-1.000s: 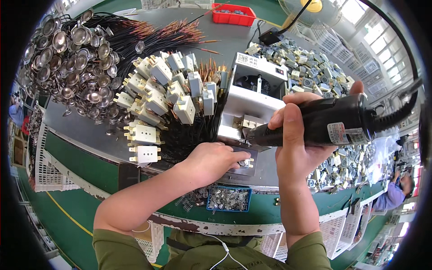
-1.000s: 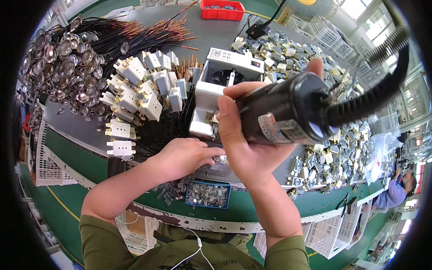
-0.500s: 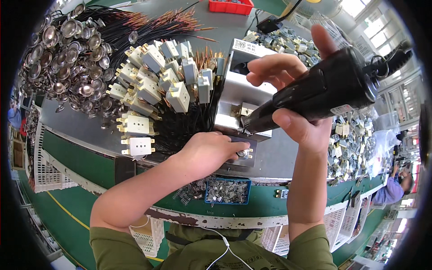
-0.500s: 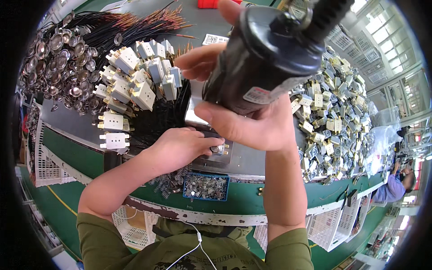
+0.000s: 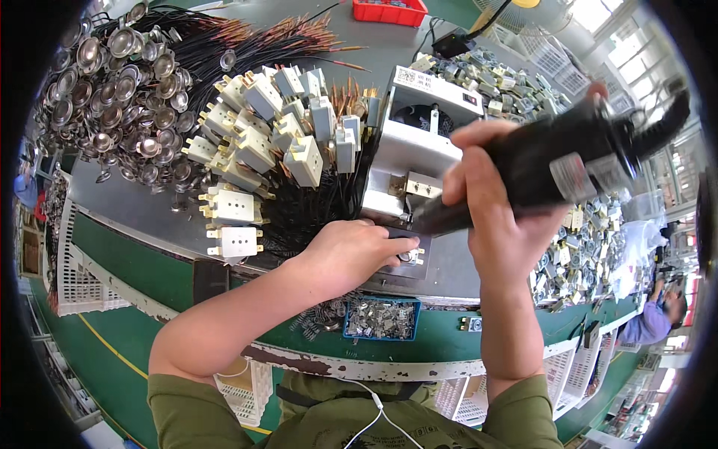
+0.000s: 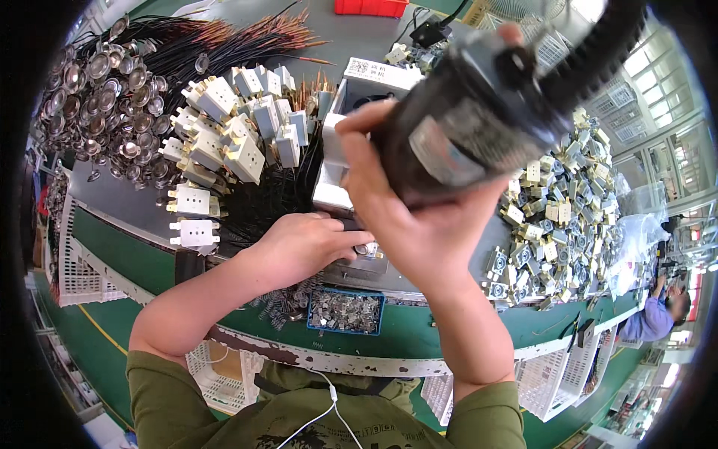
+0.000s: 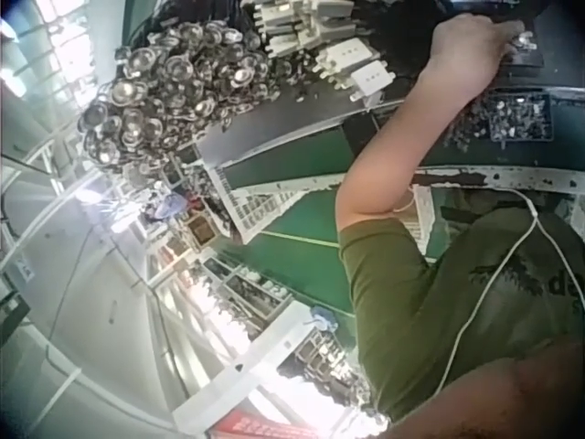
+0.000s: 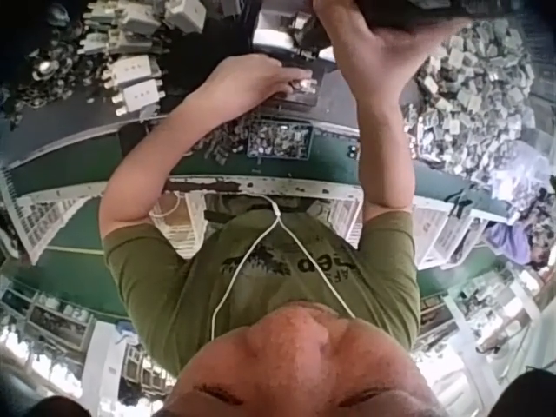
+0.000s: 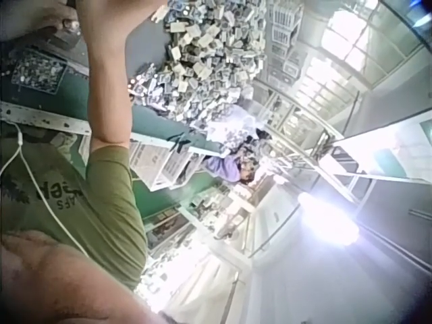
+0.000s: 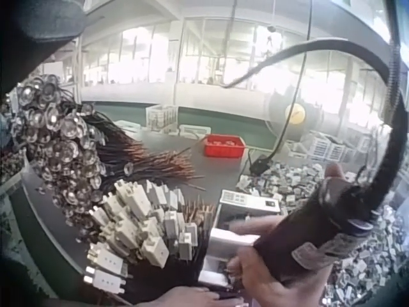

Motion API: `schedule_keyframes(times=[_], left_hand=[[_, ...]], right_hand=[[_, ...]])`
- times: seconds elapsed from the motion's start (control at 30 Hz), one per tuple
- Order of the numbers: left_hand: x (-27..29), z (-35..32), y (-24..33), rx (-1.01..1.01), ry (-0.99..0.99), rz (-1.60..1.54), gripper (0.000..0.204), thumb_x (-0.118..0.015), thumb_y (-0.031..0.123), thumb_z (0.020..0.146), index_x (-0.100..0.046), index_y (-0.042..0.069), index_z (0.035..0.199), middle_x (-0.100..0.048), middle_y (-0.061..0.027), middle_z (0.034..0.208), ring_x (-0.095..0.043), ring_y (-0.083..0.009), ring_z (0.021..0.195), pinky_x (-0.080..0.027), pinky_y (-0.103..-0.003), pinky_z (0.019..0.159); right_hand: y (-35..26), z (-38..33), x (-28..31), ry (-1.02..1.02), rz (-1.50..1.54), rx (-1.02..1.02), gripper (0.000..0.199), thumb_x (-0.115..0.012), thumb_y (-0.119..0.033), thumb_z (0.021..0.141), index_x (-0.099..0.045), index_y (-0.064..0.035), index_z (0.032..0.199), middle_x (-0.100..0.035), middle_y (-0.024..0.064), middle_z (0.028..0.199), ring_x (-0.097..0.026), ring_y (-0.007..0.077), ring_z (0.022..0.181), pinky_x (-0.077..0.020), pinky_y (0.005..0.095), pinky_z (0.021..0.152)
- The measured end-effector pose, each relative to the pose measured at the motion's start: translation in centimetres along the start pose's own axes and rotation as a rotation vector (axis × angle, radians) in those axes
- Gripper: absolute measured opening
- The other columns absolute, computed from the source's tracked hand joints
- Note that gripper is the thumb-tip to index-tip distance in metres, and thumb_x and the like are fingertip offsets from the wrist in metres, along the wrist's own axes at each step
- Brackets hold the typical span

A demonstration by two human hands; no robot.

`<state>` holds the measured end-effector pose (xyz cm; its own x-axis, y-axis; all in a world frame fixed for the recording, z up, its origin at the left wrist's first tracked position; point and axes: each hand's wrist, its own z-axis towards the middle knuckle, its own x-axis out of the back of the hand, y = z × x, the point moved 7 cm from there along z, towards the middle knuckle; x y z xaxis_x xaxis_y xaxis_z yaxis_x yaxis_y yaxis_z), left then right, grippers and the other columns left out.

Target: Assemble electrical components and organize wire bundles using an electric screwdriver.

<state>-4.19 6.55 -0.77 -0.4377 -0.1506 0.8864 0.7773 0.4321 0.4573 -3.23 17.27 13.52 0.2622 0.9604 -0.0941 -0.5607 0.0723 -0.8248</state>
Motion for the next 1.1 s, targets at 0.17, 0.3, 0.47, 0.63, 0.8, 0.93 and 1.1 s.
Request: schedule_keyframes(times=[0.17,0.3,0.47,0.63,0.8,0.93,1.1], left_hand=[[0.4,-0.1,0.1,-0.001,0.052,-0.071,0.033,-0.063,0.028,0.094,-0.067,0.02,0.125,-0.072,-0.007,0.092,-0.069,-0.0285,0.091,-0.056,-0.042,0.075],[0.2,0.3,-0.3,0.006,0.036,-0.105,0.031,-0.064,0.029,0.093,-0.065,0.021,0.123,-0.069,-0.0083,0.088,-0.068,-0.0302,0.088,-0.055,-0.045,0.074],[0.1,0.3,-0.4,-0.001,0.05,-0.098,0.031,-0.065,0.03,0.092,-0.065,0.021,0.121,-0.07,-0.0088,0.088,-0.068,-0.0306,0.088,-0.055,-0.044,0.074],[0.5,0.3,0.0,0.014,0.002,-0.062,0.031,-0.063,0.021,0.092,-0.066,0.017,0.122,-0.073,-0.0076,0.092,-0.07,-0.0288,0.09,-0.056,-0.042,0.073],[0.3,0.3,0.0,0.026,-0.008,-0.059,0.03,-0.063,0.021,0.092,-0.066,0.017,0.121,-0.073,-0.0074,0.092,-0.07,-0.0287,0.091,-0.056,-0.042,0.074],[0.4,0.3,0.1,0.016,-0.005,-0.053,0.03,-0.062,0.021,0.092,-0.066,0.017,0.121,-0.073,-0.0073,0.093,-0.071,-0.0284,0.091,-0.056,-0.042,0.075],[0.3,0.5,-0.1,0.002,-0.007,-0.054,0.031,-0.06,0.019,0.091,-0.065,0.018,0.122,-0.073,-0.0064,0.095,-0.071,-0.0279,0.092,-0.056,-0.042,0.076]], right_hand=[[-1.6,-2.2,2.9,0.056,0.048,0.007,0.048,-0.065,0.01,0.088,-0.045,0.0026,0.13,-0.067,0.0144,0.094,-0.065,0.0134,0.066,-0.0549,0.0246,0.058],[-0.3,-3.2,3.0,0.018,-0.115,-0.048,0.098,-0.059,0.003,0.095,0.012,-0.0181,0.159,-0.061,0.0182,0.099,-0.059,0.0145,0.062,-0.0533,0.0316,0.06],[0.1,-3.5,3.2,0.014,-0.044,0.019,0.096,-0.061,0.001,0.096,0.01,-0.0165,0.159,-0.061,0.0183,0.099,-0.061,0.0148,0.063,-0.0535,0.0325,0.061],[0.5,-3.7,3.3,0.028,-0.03,0.057,0.09,-0.061,0.001,0.096,0.003,-0.014,0.159,-0.061,0.0182,0.1,-0.061,0.0152,0.064,-0.0536,0.0314,0.061],[1.0,-3.9,3.2,0.004,-0.039,0.039,0.095,-0.061,0.002,0.096,0.009,-0.0161,0.159,-0.061,0.018,0.1,-0.061,0.0151,0.064,-0.0535,0.0303,0.061],[1.0,-3.9,3.1,-0.093,-0.095,0.1,0.101,-0.061,0.003,0.095,0.015,-0.0182,0.158,-0.061,0.0175,0.099,-0.061,0.0149,0.063,-0.053,0.0293,0.061],[1.1,-3.9,2.9,-0.071,-0.084,0.085,0.1,-0.061,0.003,0.095,0.014,-0.0178,0.158,-0.061,0.0166,0.099,-0.06,0.0148,0.063,-0.0526,0.0289,0.061]])
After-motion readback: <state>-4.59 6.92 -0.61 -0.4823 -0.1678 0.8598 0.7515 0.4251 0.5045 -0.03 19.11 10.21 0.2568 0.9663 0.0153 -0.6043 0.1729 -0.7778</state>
